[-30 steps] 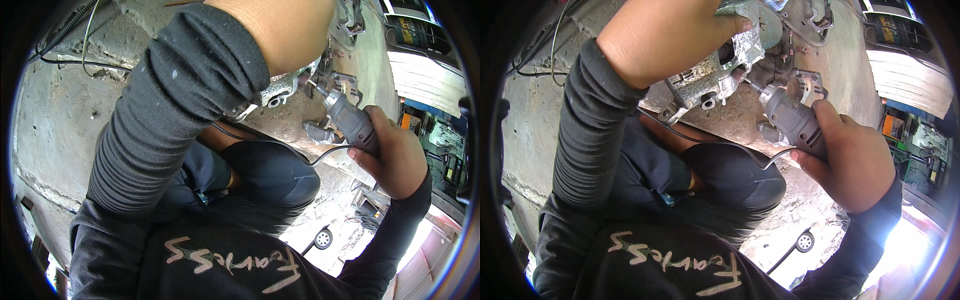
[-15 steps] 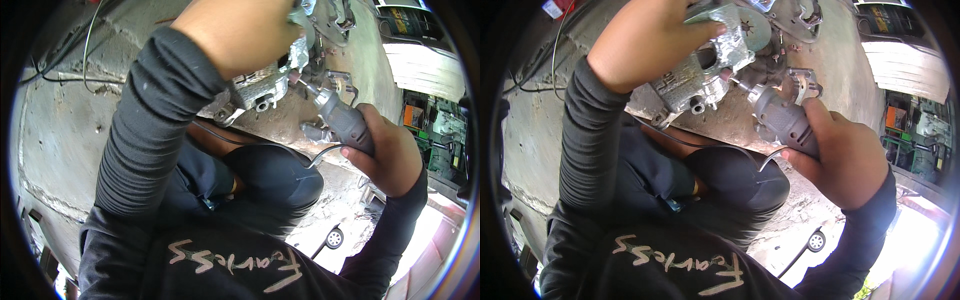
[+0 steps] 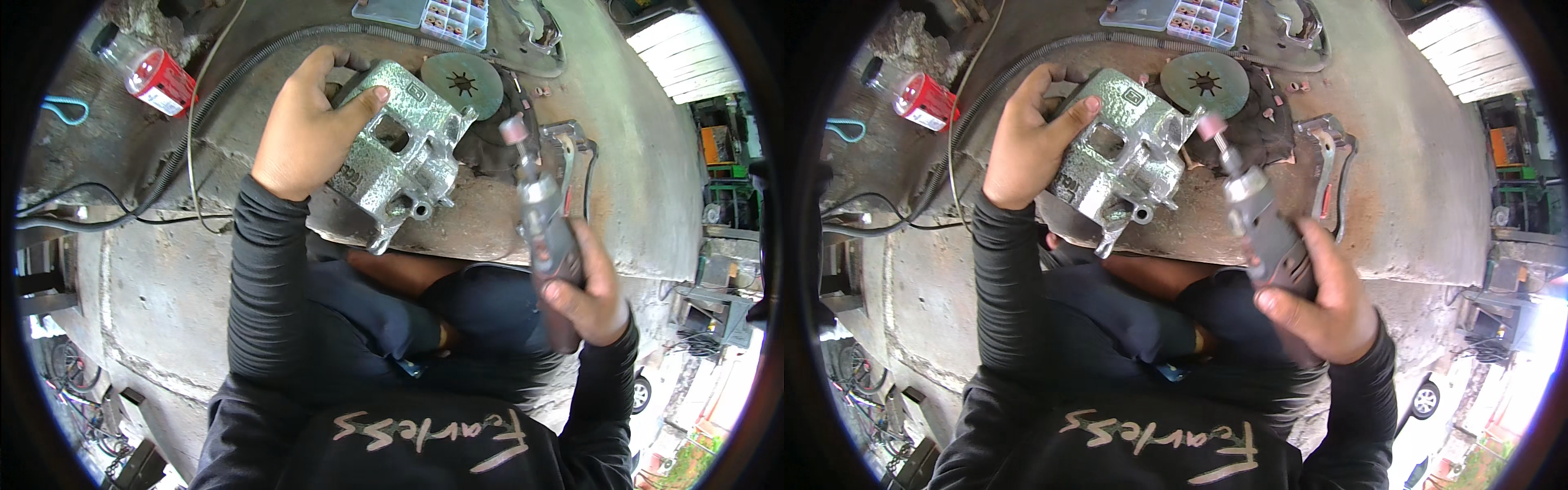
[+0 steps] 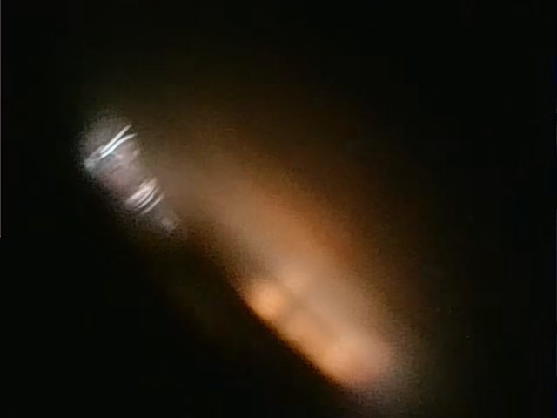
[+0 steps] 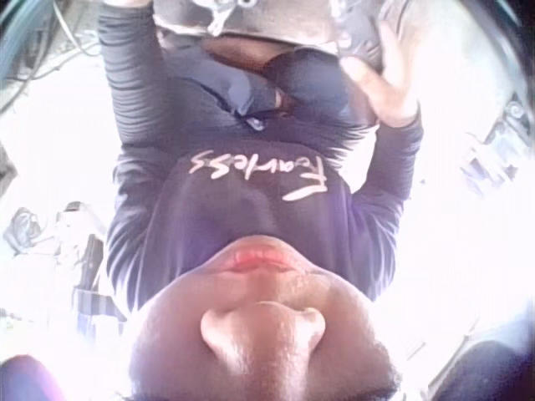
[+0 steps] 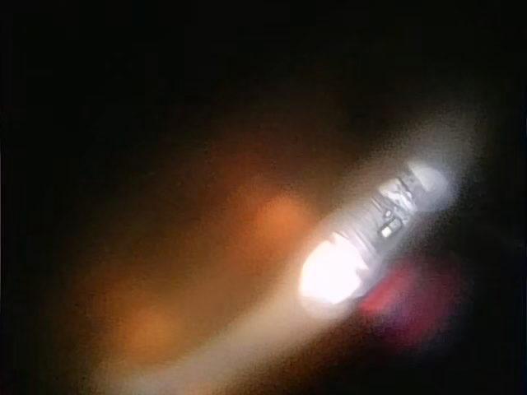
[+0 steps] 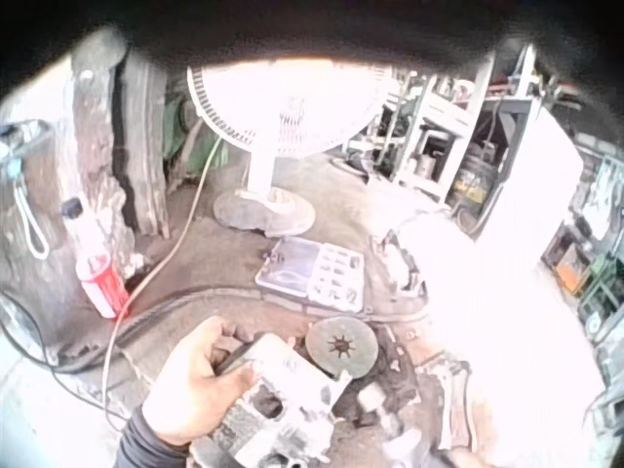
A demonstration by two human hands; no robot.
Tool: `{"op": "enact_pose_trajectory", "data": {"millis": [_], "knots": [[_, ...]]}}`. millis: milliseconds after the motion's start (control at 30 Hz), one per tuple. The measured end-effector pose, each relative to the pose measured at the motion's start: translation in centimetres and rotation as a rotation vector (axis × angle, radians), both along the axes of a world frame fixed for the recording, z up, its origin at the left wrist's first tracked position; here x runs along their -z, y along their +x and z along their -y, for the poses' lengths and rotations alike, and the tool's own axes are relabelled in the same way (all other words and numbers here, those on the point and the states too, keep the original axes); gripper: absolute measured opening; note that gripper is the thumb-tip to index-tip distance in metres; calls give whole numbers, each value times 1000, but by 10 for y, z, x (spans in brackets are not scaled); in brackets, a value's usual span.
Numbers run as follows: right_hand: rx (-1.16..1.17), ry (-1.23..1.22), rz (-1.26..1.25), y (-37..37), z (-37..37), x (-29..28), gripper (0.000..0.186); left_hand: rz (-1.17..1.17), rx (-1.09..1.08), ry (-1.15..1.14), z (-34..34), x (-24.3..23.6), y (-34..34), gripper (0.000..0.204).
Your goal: The person uses a rotary tool to grind and polish a metal part, likely a brake caliper. They hold the part with one hand and operate the tool with the other, rotating the part to access different surfaces.
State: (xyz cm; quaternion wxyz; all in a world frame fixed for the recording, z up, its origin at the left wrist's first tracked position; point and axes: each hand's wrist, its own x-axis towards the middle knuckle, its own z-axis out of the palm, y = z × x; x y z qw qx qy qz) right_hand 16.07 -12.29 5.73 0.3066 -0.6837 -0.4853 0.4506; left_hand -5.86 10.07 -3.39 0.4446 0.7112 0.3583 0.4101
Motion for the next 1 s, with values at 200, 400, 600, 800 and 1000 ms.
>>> {"op": "enact_pose_trajectory", "data": {"millis": [200, 400, 600, 800, 1000], "knots": [[-134, 91, 46, -24, 10, 41, 67, 60, -30, 4, 4, -1, 0, 14], [-187, 158, 500, -25, 1, 34, 67, 89, 29, 70, 15, -11, 4, 13], [-267, 171, 579, -25, 7, 24, 68, 100, 89, 124, 27, -22, 8, 17], [-284, 161, 530, -28, 13, 26, 69, 4, 106, 121, 34, -31, 7, 18], [-249, 243, 501, -24, 22, 43, 68, 60, 64, 143, 32, -25, 9, 13]]}}
